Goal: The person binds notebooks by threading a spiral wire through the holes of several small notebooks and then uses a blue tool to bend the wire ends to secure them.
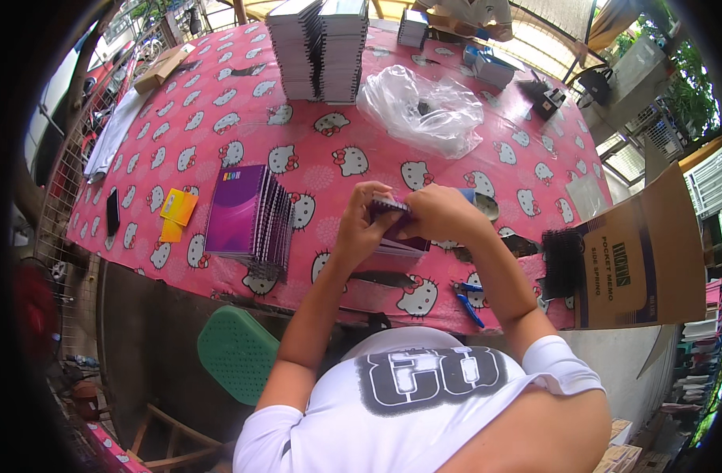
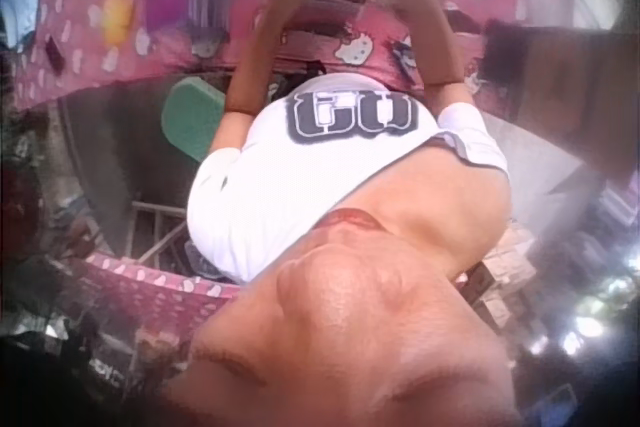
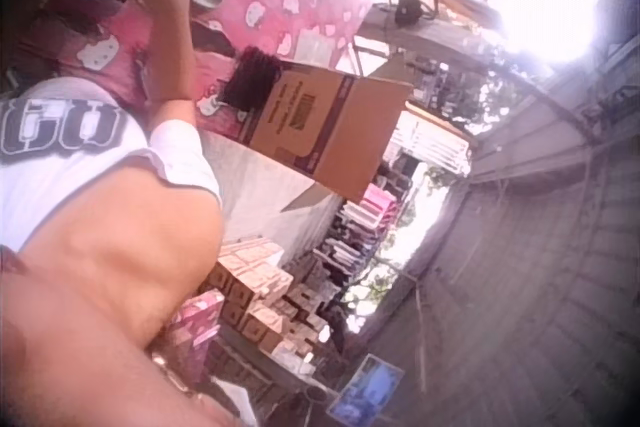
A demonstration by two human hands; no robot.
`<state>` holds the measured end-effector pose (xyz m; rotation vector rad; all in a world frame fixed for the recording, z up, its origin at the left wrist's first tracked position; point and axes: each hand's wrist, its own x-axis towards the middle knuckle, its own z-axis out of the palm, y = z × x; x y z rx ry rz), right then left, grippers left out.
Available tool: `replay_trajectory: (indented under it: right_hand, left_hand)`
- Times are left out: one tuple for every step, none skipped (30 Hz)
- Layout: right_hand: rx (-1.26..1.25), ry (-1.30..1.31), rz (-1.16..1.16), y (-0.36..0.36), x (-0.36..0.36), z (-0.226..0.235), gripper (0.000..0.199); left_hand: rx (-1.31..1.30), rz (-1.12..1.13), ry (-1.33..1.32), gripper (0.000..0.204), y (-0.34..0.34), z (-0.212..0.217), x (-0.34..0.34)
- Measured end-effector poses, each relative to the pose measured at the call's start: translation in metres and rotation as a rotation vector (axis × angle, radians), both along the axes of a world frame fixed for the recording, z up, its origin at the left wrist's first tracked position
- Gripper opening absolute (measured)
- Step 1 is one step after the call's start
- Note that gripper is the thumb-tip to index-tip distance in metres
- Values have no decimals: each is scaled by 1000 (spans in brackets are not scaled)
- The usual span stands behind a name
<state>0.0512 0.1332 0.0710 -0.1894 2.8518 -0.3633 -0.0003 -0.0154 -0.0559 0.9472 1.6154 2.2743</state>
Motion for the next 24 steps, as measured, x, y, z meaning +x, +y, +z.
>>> replay_trajectory:
  right_hand:
    - [-55, 113, -40, 1, 11, 2, 43]
    - [-109, 219, -84, 1, 18, 5, 43]
    - [-81, 162, -27, 2, 13, 2, 45]
    - [-53, 106, 31, 3, 2, -3, 46]
    - [-32, 52, 85, 2, -3, -6, 48]
    - [-39, 82, 44, 0, 1, -7, 47]
    - [-46, 112, 4, -2, 6, -8, 47]
    - [-37, 141, -25, -1, 6, -6, 46]
    - [-36, 140, -7, -1, 3, -3, 46]
    - [-36, 138, 11, -2, 0, 2, 45]
    - [-50, 135, 19, -5, 1, 3, 45]
    - [-32, 137, 24, -4, 0, -3, 45]
    - [-14, 139, 29, -1, -3, -14, 44]
    - [18, 147, 47, -3, -9, -10, 44]
    - [-84, 167, -17, -6, 0, -1, 43]
    - [-38, 102, 22, -5, -7, 2, 44]
    - [-7, 26, 50, -7, -11, 0, 46]
    - [23, -48, 78, -8, -12, -3, 47]
    - [-46, 82, 45, -8, -6, -9, 45]
    - [-102, 224, 18, -4, 0, -12, 44]
    - [-158, 352, -3, -2, 9, -15, 43]
    - [-233, 525, -23, 2, 19, -13, 41]
    - [-316, 697, -56, 4, 35, -11, 39]
    - [-401, 873, -86, 6, 51, -12, 38]
  left_hand:
    - [15, 12, 33, 45, 0, -2, -1]
    - [47, -4, -15, 46, 0, -2, 0]
    - [80, -18, -63, 47, 0, -1, 0]
    - [112, -33, -111, 48, 1, 0, 0]
    - [117, -2, -40, 45, 1, 1, 0]
    - [122, 28, 30, 43, 2, 1, 0]
    - [128, 59, 101, 40, 1, 2, 1]
    - [140, 67, 69, 38, 0, 1, 0]
    - [152, 76, 37, 36, -5, 0, -1]
    - [165, 84, 5, 35, -6, 0, -2]
    - [156, 91, -16, 35, -7, 1, -1]
    - [148, 97, -37, 35, -7, 5, 0]
    - [139, 103, -58, 36, -8, 6, 1]
    - [132, 100, -112, 38, -10, 5, 0]
    - [126, 96, -167, 40, -14, 1, 1]
    - [119, 92, -222, 41, -15, -1, 0]
    - [95, 106, -191, 41, -16, 1, 2]
    - [70, 119, -160, 41, -16, 5, 3]
    - [45, 130, -128, 41, -16, 8, 4]
    - [62, 124, -94, 40, -15, 8, 1]
    - [79, 125, -74, 38, -16, 4, 2]
    - [95, 124, -54, 36, -16, 1, 2]
    - [119, 89, -137, 32, -16, 1, 5]
    - [140, 58, -214, 29, -15, 3, 6]
